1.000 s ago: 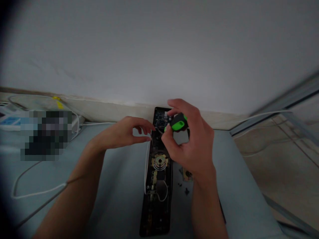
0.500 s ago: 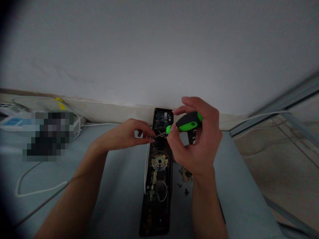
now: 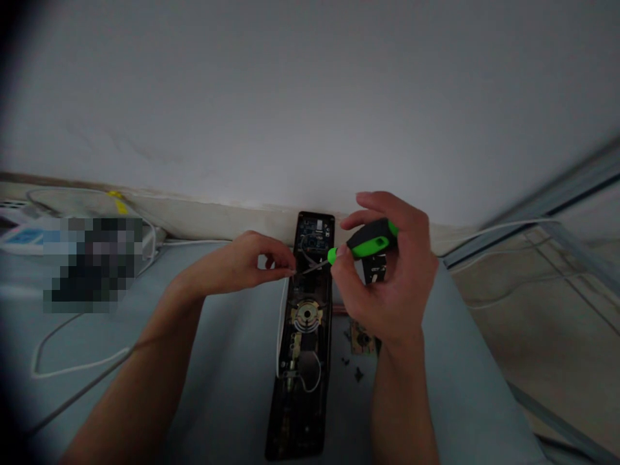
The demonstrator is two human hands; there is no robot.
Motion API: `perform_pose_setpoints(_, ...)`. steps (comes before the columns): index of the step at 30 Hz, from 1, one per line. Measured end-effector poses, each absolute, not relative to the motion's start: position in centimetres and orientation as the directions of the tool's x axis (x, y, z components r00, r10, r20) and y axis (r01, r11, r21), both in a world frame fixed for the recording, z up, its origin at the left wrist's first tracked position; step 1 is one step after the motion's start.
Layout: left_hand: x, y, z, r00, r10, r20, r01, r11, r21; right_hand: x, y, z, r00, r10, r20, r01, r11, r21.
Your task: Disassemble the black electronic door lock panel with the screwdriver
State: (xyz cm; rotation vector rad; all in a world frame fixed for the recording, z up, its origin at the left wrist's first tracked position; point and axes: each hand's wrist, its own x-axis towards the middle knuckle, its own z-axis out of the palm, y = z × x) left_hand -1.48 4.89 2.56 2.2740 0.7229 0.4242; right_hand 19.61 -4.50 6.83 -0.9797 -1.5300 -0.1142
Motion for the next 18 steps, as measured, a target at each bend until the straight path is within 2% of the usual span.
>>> perform_pose_setpoints(5, -0.2, 3.7, 3.1, 0.815, 0.569, 0.107, 0.341, -0.621, 0.706, 21.3, -5.9, 7.7, 0.038, 0.683, 0.73, 0.674, 0.521, -0.523)
perform_pose_setpoints(10, 2.7, 1.9, 3.0, 0.874, 0.475, 0.104, 0.293, -0.684, 0.668, 23.5, -7.7, 9.4, -0.092, 0.868, 0.487, 0.748, 0.383, -0.542)
perform_pose_setpoints(15, 6.6, 0.0, 1.7, 0.909, 0.395, 0.137, 0.272, -0.808, 0.522, 25.9, -8.8, 9.7, -0.141, 0.971, 0.195, 0.843, 0.221, -0.49)
perform_pose_setpoints(18, 8.5, -1.0, 0.6, 0.928, 0.346, 0.138, 0.268, -0.878, 0.397, 27.2, -9.3, 9.5, -0.118, 0.985, 0.124, 0.854, 0.165, -0.494)
